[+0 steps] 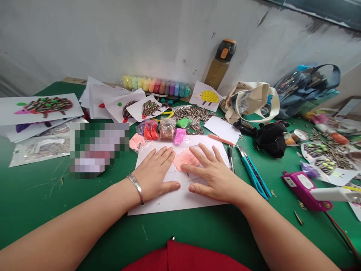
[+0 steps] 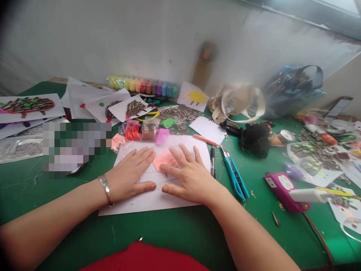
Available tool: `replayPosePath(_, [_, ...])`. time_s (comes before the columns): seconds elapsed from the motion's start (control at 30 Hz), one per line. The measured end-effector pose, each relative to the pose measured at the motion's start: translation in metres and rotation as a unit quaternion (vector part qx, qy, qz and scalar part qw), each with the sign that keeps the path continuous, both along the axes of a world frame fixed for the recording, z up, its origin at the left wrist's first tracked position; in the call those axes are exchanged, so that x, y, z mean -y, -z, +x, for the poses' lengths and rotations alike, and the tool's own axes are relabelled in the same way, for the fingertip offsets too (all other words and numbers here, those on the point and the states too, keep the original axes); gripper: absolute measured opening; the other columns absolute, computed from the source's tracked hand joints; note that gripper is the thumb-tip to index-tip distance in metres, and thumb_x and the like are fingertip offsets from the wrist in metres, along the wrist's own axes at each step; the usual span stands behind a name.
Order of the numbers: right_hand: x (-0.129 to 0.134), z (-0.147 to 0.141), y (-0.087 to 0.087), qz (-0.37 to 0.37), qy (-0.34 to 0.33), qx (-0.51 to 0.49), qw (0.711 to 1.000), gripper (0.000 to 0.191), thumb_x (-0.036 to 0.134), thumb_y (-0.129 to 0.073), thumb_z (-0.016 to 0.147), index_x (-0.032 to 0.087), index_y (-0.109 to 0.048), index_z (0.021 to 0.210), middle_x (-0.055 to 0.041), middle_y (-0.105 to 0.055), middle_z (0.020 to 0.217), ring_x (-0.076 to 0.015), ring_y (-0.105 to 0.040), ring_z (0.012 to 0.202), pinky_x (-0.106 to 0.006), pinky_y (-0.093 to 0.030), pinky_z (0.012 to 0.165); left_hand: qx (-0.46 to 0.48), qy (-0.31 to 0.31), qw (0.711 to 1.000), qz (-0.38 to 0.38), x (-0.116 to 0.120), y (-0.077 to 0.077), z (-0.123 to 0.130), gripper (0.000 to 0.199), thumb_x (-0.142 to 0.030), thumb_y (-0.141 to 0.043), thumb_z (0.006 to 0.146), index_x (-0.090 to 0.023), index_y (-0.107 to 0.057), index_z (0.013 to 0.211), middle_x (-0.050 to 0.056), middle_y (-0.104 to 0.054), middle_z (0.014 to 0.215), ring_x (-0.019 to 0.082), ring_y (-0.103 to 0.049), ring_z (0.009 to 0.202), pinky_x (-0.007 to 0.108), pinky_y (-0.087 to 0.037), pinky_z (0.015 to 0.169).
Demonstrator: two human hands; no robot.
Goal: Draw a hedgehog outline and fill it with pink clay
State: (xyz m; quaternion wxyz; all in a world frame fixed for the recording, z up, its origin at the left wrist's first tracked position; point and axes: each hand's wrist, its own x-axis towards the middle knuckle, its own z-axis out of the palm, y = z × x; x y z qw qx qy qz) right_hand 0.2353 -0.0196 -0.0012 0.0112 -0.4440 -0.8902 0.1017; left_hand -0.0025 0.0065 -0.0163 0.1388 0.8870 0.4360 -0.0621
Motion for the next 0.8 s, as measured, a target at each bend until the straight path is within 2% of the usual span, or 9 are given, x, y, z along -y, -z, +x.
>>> replayPosePath(0.1, [0.0,0.002,-0.001,0.02,0.015,-0.001,1.0,0.059,0.069,-0.038,0.087,0.042,-0.043,0.14,-0.0037,-0.011,0.16,-0.0385,-0.005,0.144,-0.067,-0.005,0.109,0.006,0.004,1.0,0.01,-0.001,0.001,0.0,0.09,-0.07,-0.044,0.083,-0.01,-0.028,0.148,0.016,-0.019,0.156,0.033,-0.014,0.144,0.049,-0.012,0.115])
replayPosePath(0.23, [0.0,0.001,-0.001,0.006,0.012,0.011,1.0,0.059,0.069,-0.036,0.087,0.04,-0.046,0.138,-0.0048,-0.023,0.157,-0.0384,-0.01,0.144,-0.068,-0.004,0.109,0.001,0.006,1.0,0.009,-0.001,0.001,0.0,0.089,-0.069,-0.044,0.083,-0.01,-0.027,0.149,0.015,-0.018,0.156,0.032,-0.013,0.144,0.048,-0.011,0.115])
replayPosePath(0.3, [0.001,0.0,-0.002,0.002,0.012,0.01,1.0,0.058,0.068,-0.036,0.088,0.04,-0.048,0.137,-0.0036,-0.021,0.158,-0.0379,-0.01,0.144,-0.067,-0.006,0.11,0.008,0.008,1.0,0.012,-0.001,0.001,-0.001,0.089,-0.069,-0.044,0.083,-0.011,-0.027,0.148,0.015,-0.02,0.156,0.033,-0.014,0.144,0.049,-0.012,0.115])
replayPosePath(0.4, [0.001,-0.001,-0.001,0.018,0.024,0.01,1.0,0.062,0.068,-0.035,0.089,0.038,-0.041,0.142,-0.0056,-0.015,0.159,-0.0375,-0.008,0.144,-0.066,-0.006,0.11,0.019,0.025,0.999,0.008,-0.002,0.0,-0.004,0.088,-0.068,-0.046,0.083,-0.011,-0.028,0.148,0.017,-0.021,0.155,0.034,-0.016,0.144,0.05,-0.012,0.115])
replayPosePath(0.47, [0.001,-0.003,0.0,0.022,0.027,0.012,0.999,0.064,0.068,-0.033,0.089,0.037,-0.039,0.143,-0.0073,-0.017,0.159,-0.0378,-0.008,0.144,-0.067,-0.005,0.11,0.02,0.039,0.999,0.006,-0.003,0.0,-0.007,0.088,-0.067,-0.046,0.083,-0.011,-0.028,0.148,0.017,-0.021,0.155,0.033,-0.015,0.144,0.05,-0.011,0.115])
replayPosePath(0.6, [0.001,-0.006,0.003,0.002,0.027,0.006,1.0,0.058,0.067,-0.03,0.09,0.036,-0.05,0.136,-0.006,-0.022,0.158,-0.0373,-0.009,0.144,-0.066,-0.005,0.11,0.017,0.054,0.998,0.008,-0.005,0.001,-0.012,0.089,-0.068,-0.047,0.083,-0.012,-0.026,0.149,0.015,-0.018,0.156,0.032,-0.013,0.144,0.049,-0.011,0.116])
replayPosePath(0.8, [0.001,-0.012,0.007,0.023,0.045,0.007,0.999,0.059,0.066,-0.029,0.091,0.035,-0.045,0.139,-0.0072,-0.021,0.158,-0.0371,-0.009,0.144,-0.067,-0.005,0.11,0.035,0.065,0.997,0.015,-0.006,0.006,-0.015,0.089,-0.068,-0.049,0.082,-0.014,-0.025,0.15,0.014,-0.017,0.156,0.032,-0.013,0.144,0.05,-0.011,0.116])
